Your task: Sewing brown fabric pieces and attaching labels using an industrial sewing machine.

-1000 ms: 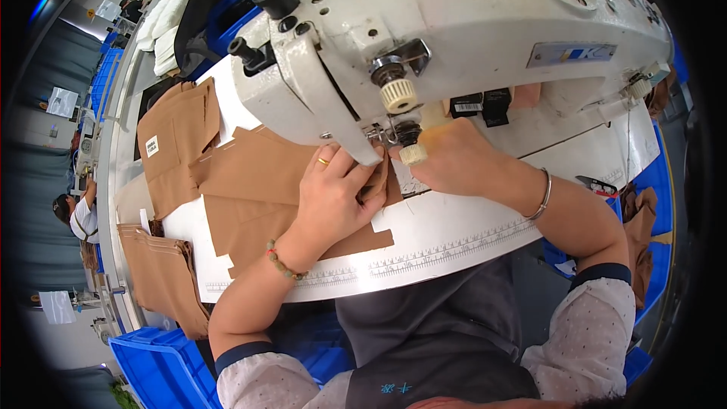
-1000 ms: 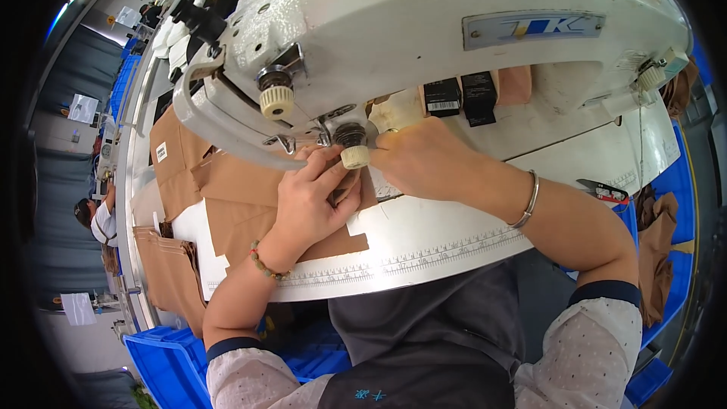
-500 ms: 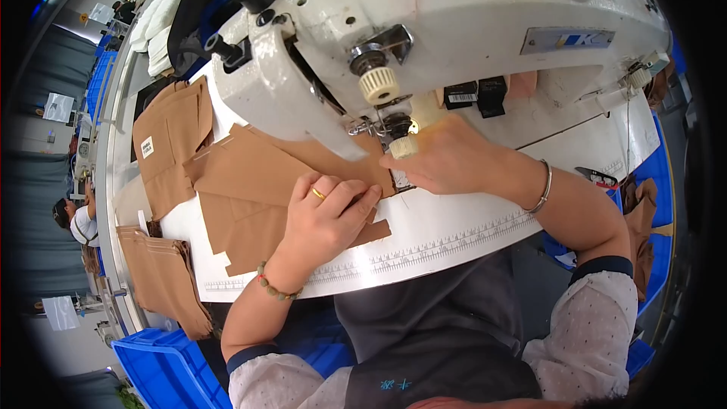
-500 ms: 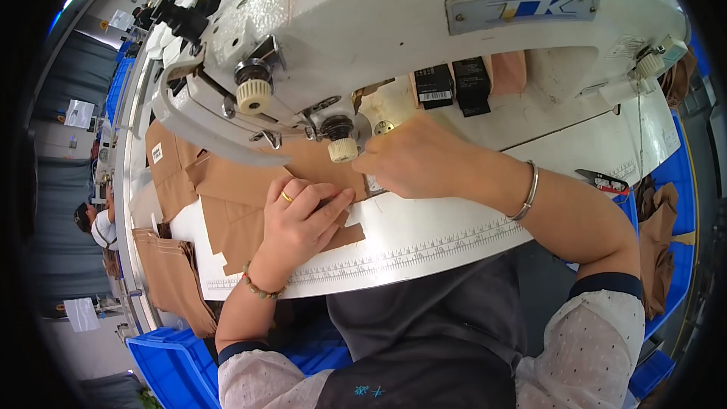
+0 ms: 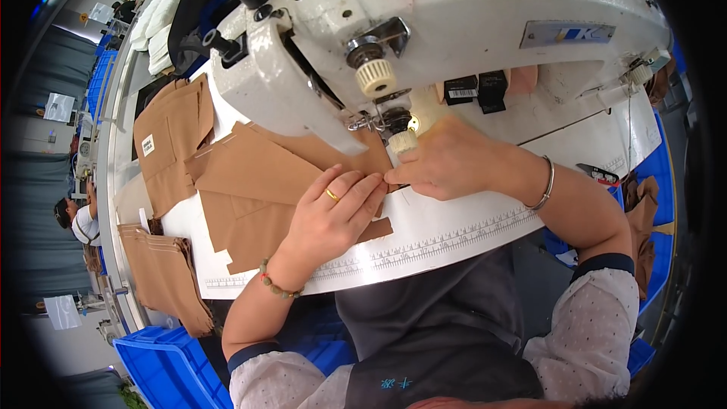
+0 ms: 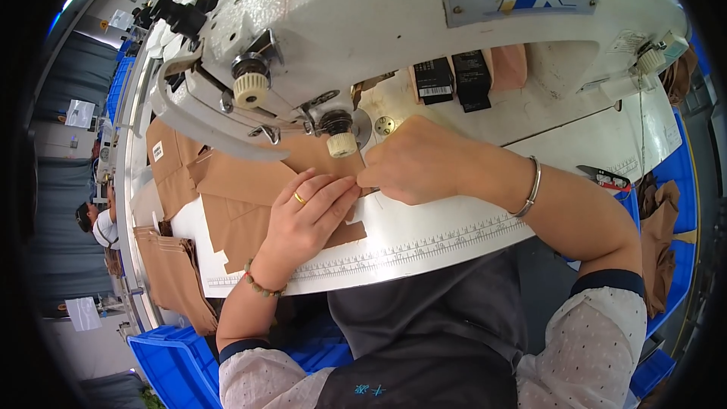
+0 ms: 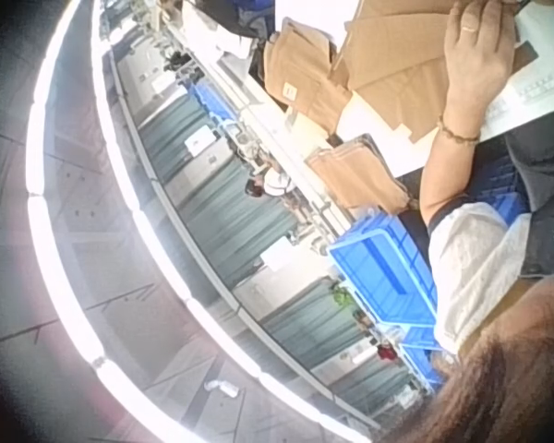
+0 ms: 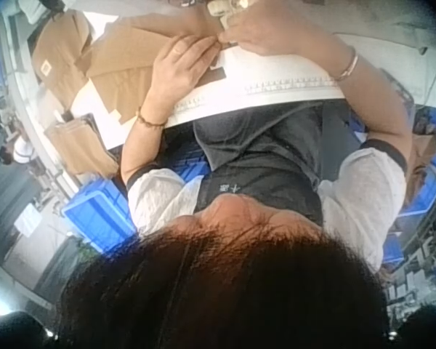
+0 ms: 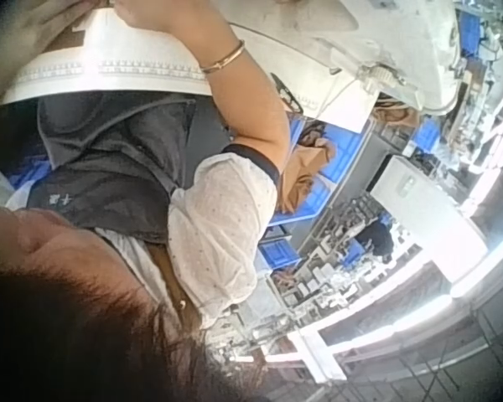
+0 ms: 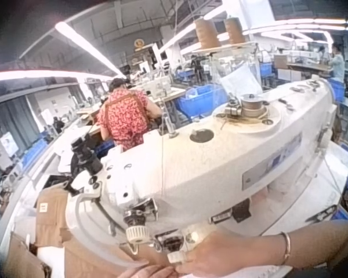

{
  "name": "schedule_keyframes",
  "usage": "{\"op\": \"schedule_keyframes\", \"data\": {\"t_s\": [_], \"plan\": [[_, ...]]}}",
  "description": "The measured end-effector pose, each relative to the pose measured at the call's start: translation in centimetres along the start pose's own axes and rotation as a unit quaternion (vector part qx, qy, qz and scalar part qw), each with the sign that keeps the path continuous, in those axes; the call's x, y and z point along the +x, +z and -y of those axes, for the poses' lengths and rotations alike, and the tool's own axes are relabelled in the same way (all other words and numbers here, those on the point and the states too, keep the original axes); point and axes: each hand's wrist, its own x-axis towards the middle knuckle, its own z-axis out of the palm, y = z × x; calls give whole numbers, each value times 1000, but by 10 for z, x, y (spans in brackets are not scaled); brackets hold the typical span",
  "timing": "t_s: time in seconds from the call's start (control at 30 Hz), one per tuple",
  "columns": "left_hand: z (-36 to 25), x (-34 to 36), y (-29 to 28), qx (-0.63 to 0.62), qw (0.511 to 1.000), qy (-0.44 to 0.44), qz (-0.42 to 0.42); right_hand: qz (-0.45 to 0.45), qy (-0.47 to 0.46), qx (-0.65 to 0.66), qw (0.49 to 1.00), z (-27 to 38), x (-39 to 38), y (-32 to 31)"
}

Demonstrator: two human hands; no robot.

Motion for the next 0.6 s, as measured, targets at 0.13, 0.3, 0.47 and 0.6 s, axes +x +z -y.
{"op": "schedule_keyframes", "data": {"t_s": [0.13,0.3,0.47,0.6], "plan": [[0,-2,2,-70,997,-33,9,23,-12,24,999,-2,-1,-2],[11,-4,5,-157,987,-42,-2,25,-31,37,999,-1,-3,-4],[20,-10,6,-166,986,-18,-7,61,-4,67,996,6,-1,-7],[15,-12,5,-125,992,-8,-6,21,6,101,995,2,-2,3]]}}
